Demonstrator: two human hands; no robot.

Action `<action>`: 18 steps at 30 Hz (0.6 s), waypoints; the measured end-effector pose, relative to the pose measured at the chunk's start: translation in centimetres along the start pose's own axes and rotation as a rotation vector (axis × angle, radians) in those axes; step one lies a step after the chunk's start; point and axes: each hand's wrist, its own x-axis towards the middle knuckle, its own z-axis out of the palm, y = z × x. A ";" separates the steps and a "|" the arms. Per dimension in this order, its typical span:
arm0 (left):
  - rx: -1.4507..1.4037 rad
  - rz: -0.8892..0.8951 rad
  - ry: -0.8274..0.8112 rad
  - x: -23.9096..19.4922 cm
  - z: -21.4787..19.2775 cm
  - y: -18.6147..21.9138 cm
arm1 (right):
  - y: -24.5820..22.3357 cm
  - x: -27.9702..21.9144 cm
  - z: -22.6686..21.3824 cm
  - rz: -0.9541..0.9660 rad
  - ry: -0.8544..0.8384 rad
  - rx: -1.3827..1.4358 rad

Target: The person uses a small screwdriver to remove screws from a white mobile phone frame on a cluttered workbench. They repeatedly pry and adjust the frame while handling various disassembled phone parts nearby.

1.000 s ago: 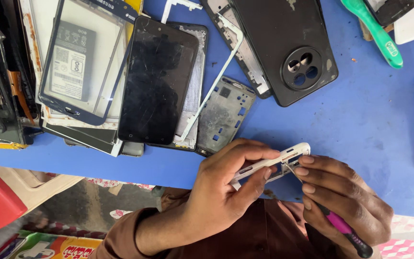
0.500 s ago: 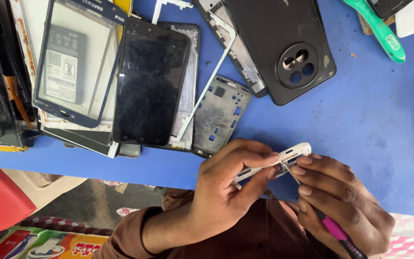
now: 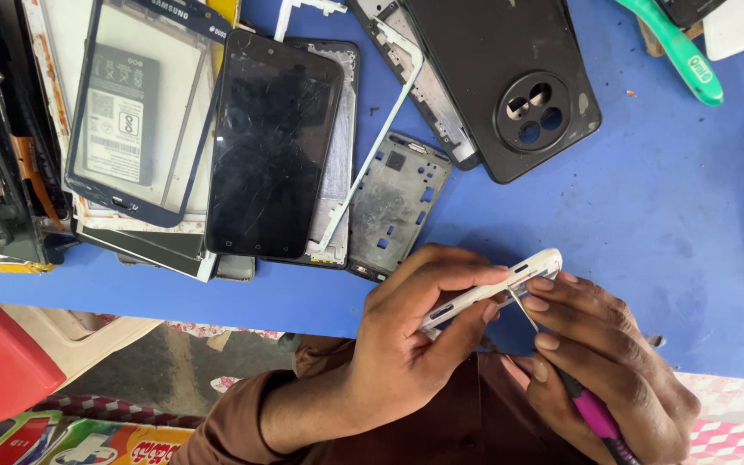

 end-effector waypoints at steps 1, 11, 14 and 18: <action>-0.010 -0.002 -0.001 -0.1 0.0 0.0 | -0.1 0.0 0.0 0.001 0.004 -0.004; -0.075 -0.006 -0.030 -0.5 0.7 0.0 | -0.3 -0.2 -0.8 -0.001 -0.007 -0.014; -0.087 -0.016 -0.061 -0.4 0.8 0.2 | 0.1 -0.7 -0.9 -0.005 -0.007 0.001; -0.127 -0.063 -0.120 -0.4 0.9 0.3 | 0.1 -1.3 -1.3 0.125 0.045 0.036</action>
